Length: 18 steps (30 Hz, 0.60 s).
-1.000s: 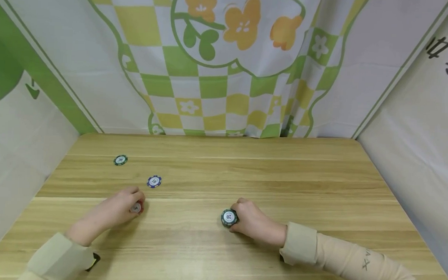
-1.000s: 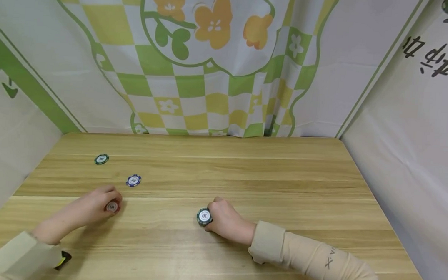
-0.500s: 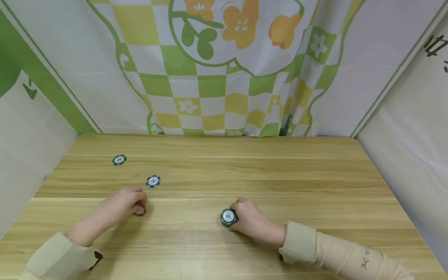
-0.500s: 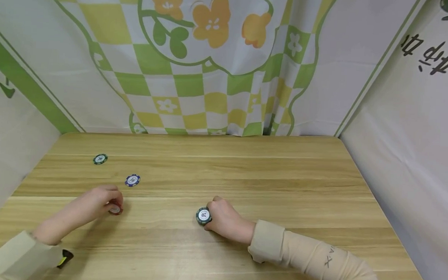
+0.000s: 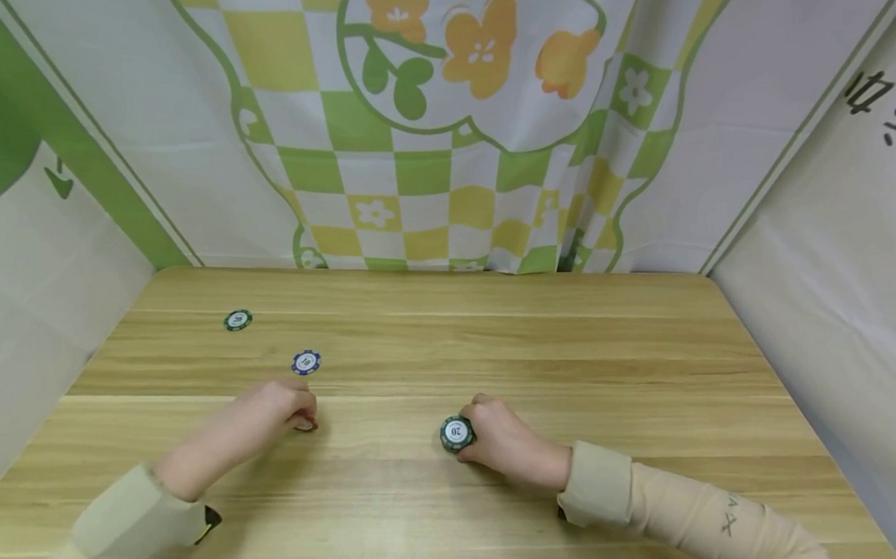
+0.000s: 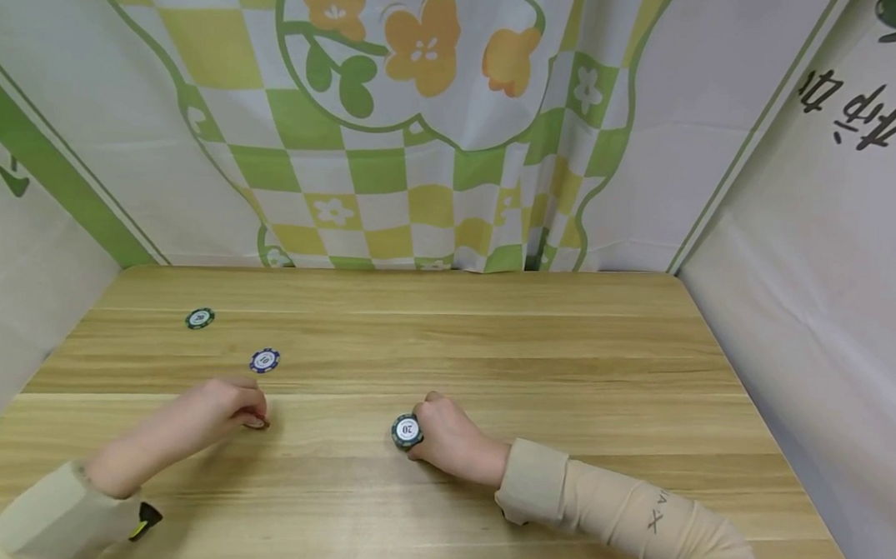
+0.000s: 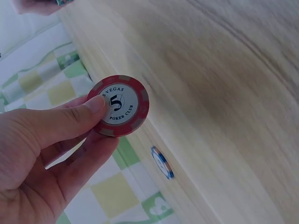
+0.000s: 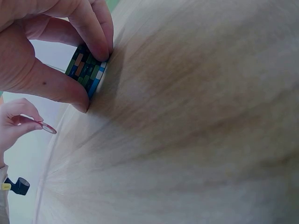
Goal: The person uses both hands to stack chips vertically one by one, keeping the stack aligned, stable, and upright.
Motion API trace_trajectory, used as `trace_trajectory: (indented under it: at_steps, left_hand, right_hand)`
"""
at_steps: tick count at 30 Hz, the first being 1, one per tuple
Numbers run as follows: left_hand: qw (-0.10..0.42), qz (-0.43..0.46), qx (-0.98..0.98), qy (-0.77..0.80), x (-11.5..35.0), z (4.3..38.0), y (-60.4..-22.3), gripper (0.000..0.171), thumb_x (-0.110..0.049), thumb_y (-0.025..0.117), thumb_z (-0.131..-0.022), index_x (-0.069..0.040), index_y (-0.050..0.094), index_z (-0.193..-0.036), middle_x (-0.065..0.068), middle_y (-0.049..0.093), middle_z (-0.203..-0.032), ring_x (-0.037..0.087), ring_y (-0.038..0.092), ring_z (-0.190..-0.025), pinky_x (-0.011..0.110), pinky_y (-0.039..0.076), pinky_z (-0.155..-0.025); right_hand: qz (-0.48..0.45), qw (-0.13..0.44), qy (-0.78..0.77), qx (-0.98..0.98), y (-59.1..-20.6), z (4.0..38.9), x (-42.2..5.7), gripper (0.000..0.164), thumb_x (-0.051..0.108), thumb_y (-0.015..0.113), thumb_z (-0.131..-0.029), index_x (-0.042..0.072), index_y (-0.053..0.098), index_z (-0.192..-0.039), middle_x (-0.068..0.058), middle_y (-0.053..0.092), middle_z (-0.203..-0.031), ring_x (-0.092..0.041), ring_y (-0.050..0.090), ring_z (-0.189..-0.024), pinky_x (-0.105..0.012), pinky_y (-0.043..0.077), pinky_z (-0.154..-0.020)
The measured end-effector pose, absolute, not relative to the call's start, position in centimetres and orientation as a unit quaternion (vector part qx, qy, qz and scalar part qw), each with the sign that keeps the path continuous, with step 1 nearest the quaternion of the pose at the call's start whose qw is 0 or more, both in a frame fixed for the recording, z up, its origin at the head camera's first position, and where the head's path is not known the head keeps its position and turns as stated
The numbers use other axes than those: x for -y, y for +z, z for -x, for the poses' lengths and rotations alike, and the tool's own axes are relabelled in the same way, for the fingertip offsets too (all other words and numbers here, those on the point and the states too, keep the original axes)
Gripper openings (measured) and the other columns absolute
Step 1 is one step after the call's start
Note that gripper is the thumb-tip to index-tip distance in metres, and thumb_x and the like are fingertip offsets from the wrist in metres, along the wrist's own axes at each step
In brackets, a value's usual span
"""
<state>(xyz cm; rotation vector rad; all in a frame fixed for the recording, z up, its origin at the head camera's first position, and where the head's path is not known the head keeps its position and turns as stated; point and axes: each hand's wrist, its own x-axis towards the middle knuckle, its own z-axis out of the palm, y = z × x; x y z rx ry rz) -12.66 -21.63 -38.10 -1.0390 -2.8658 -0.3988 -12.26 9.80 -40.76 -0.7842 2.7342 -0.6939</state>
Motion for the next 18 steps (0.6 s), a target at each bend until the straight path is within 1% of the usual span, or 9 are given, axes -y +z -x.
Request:
trace_trajectory:
  at_steps: [3,8,18]
  left_hand:
    - [0.045,0.353,0.925,-0.134,21.2,12.5,-38.1,0.018,-0.001,0.073,-0.069,-0.016,0.063,-0.069,-0.009,0.054,-0.072,0.006,0.054,-0.066,0.021,0.047,-0.058]
    - [0.044,0.363,0.92,-0.142,20.3,12.2,-38.1,0.017,-0.001,0.072,-0.07,-0.016,0.063,-0.07,-0.009,0.054,-0.072,0.006,0.054,-0.066,0.021,0.047,-0.057]
    - [0.032,0.343,0.919,-0.19,18.4,12.0,-38.6,0.015,-0.001,0.072,-0.071,-0.014,0.065,-0.071,-0.008,0.059,-0.074,0.006,0.057,-0.068,0.021,0.048,-0.06]
  right_hand:
    - [0.268,0.103,-0.232,-0.93,-40.7,12.3,-9.8,0.034,0.011,0.08,-0.066,-0.004,0.064,-0.091,-0.005,0.054,-0.082,-0.013,0.054,-0.075,-0.019,0.047,-0.064]
    - [0.27,0.099,-0.23,-0.93,-40.7,12.3,-9.8,0.033,0.011,0.08,-0.065,-0.004,0.064,-0.09,-0.005,0.054,-0.082,-0.013,0.054,-0.074,-0.019,0.047,-0.064]
    - [0.276,0.095,-0.233,-0.928,-40.9,12.4,-9.9,0.034,0.011,0.081,-0.065,-0.004,0.064,-0.09,-0.006,0.055,-0.082,-0.013,0.055,-0.073,-0.019,0.047,-0.063]
